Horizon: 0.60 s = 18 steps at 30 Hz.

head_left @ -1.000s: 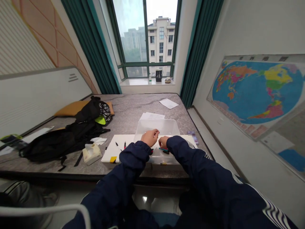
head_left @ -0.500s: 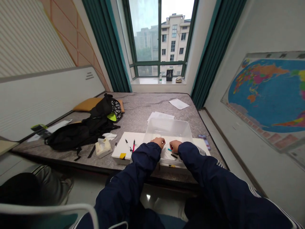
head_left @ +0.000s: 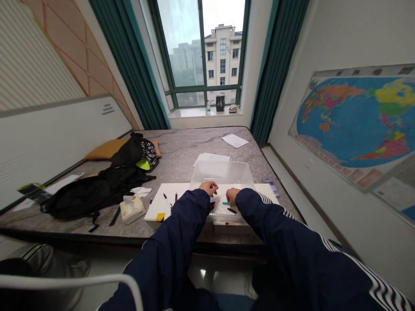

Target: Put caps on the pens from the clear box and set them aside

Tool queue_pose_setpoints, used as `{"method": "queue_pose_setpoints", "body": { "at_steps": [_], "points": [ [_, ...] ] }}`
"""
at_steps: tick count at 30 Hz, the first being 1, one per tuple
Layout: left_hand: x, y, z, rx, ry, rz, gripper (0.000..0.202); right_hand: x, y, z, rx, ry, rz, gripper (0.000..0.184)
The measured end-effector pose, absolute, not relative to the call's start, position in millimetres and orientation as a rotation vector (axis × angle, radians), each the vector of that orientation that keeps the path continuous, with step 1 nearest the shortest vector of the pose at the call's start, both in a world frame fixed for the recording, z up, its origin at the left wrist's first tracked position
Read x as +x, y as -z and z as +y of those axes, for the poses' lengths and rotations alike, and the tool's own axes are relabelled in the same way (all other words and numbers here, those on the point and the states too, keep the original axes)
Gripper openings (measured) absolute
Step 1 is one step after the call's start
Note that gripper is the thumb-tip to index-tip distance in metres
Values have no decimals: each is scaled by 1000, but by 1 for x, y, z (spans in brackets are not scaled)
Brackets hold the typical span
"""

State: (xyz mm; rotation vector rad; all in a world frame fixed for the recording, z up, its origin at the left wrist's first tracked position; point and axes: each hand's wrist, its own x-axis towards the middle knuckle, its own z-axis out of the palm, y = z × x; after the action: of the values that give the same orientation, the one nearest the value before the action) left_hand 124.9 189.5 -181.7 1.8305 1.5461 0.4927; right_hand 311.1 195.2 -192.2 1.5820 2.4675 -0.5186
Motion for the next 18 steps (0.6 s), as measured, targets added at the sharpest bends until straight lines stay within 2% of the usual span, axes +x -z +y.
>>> {"method": "queue_pose_setpoints", "body": {
  "at_steps": [3,6,10,18],
  "points": [
    [124,182,194,1873,-576,1567,25,308,185,199,1526,591,2558,16],
    [124,182,197,1886,-652,1581,31,306,180,202,1605,586,2713,20],
    [125,181,201,1777,-673,1574,42,305,178,205,1723,694,2922,16],
    [126,172,203,1600,-798,1370,42,302,176,205,1761,1369,2968,16]
  ]
}}
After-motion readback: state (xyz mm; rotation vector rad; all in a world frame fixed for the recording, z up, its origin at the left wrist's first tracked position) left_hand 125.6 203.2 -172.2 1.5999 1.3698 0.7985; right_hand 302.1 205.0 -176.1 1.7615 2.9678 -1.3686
